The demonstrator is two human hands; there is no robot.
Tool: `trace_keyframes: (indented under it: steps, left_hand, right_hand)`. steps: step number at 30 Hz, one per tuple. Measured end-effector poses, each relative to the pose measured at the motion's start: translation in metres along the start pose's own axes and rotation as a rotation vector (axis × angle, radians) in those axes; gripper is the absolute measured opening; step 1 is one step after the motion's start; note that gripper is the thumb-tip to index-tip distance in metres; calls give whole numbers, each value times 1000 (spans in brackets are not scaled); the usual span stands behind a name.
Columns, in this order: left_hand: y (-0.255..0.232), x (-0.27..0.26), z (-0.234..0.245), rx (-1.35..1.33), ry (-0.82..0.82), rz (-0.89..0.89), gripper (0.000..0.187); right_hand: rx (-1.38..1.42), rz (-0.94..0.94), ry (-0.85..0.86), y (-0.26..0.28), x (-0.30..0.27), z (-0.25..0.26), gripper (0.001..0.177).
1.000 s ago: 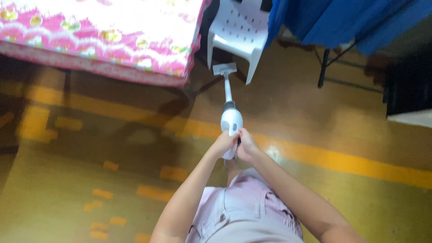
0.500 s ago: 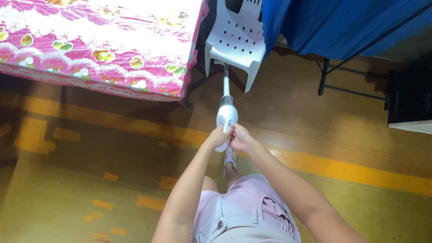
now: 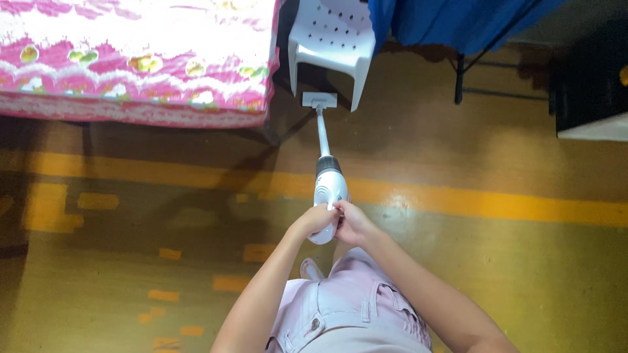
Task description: The person vacuums the floor using a stick vacuum cleaner while walking through the room.
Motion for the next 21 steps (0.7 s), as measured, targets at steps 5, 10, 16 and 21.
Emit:
trace_keyframes:
  steps: [5, 10, 16, 21]
  left_hand:
    - [41, -68, -57, -257, 211, -62, 45]
    - [79, -103, -100, -70, 169, 57, 48]
    - [87, -103, -103, -132, 99, -35, 50]
    - [96, -62, -76, -349, -9, -142, 50]
  right_hand:
    - [-131, 17, 10, -77, -67, -3, 51]
    - [-163, 61, -37, -131, -111, -5, 50]
    - [-215, 36, 5, -132, -97, 0, 50]
    - [-357, -43, 58, -98, -50, -7, 50]
Point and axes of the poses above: each hand's wrist, its own x-axis towards the middle knuckle, its own z-axis out of the back of the hand, y = z × x, the point moved 6 cm from there along x, towards the middle knuckle, and after that the axes turned 9 degrees about y, right-handed, at the moved point
